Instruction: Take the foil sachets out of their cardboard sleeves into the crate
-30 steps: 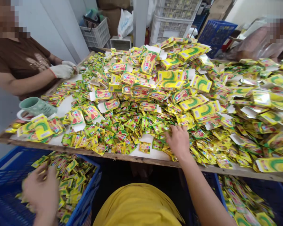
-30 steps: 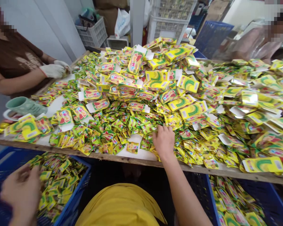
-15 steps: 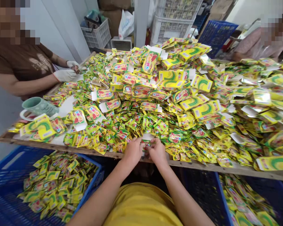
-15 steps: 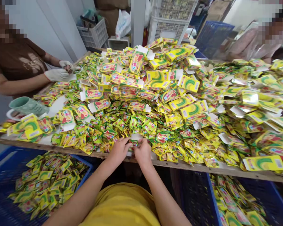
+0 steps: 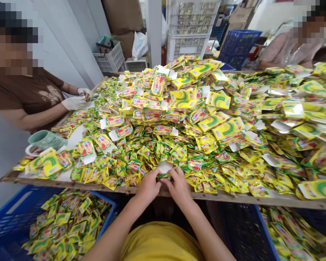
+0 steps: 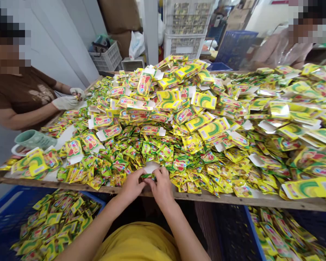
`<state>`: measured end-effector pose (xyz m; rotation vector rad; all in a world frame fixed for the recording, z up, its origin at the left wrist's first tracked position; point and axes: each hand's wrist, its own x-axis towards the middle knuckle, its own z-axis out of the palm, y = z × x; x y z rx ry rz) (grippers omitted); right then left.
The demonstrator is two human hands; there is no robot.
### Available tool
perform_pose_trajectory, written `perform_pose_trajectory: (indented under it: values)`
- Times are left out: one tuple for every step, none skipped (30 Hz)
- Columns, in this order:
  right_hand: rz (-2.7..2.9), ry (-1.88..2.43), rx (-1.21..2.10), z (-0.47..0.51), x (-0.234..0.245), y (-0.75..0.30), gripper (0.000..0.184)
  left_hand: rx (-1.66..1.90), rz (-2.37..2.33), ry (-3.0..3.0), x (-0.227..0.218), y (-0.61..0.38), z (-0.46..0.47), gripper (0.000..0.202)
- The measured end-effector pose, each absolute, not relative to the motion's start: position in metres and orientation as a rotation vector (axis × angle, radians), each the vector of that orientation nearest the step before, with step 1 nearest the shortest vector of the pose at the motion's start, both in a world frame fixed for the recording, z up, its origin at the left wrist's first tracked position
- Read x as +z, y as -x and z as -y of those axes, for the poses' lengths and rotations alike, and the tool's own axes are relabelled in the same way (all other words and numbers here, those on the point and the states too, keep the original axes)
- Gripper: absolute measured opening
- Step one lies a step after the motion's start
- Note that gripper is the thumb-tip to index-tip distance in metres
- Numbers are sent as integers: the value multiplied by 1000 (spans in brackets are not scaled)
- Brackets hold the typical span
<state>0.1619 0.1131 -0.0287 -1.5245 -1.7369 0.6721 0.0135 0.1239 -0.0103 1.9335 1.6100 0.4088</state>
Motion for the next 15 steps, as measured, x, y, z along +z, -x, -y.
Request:
perform_pose_trajectory:
  values:
    - [1702,1500,708,-112,-29,-163,12,373,-1544,-1983,0,-11,-126,18]
    - [1658,1494,763,-111,-29,-166,12,327,-1473,-2038,13,-10,-130,16]
    - [1613,1500,827,-110,-30,-168,13,283,-1416,-2099,28,-9,-138,13]
    - [1567,1512,885,-109,-30,-171,14,262,-1391,-2162,43,-11,-149,10]
    - [1526,1524,923,-108,-30,-174,14,282,-1401,-2233,59,-14,-164,11]
    - [1501,1531,934,-107,-31,-176,15,326,-1432,-2312,73,-20,-181,15]
    - [1493,1530,924,-106,-32,-178,14,376,-1474,-2393,85,-26,-202,20]
    - [1499,1527,906,-105,-33,-180,13,395,-1495,-2470,93,-34,-224,29]
    - [1511,1529,888,-104,-35,-180,13,349,-1502,-2521,99,-41,-246,37]
    - [1522,1533,873,-103,-37,-181,13,276,-1500,-2542,101,-48,-266,44]
    - [1530,1534,862,-102,-39,-180,14,189,-1493,-2542,102,-54,-284,47]
    - [1526,1530,854,-101,-40,-180,17,116,-1492,-2525,101,-59,-298,45]
    - [1510,1519,847,-101,-41,-179,21,77,-1494,-2510,100,-61,-306,41]
    - [1489,1500,849,-100,-40,-179,24,63,-1497,-2505,99,-62,-310,37]
    - [1462,1472,872,-100,-37,-180,23,54,-1506,-2507,99,-61,-307,35]
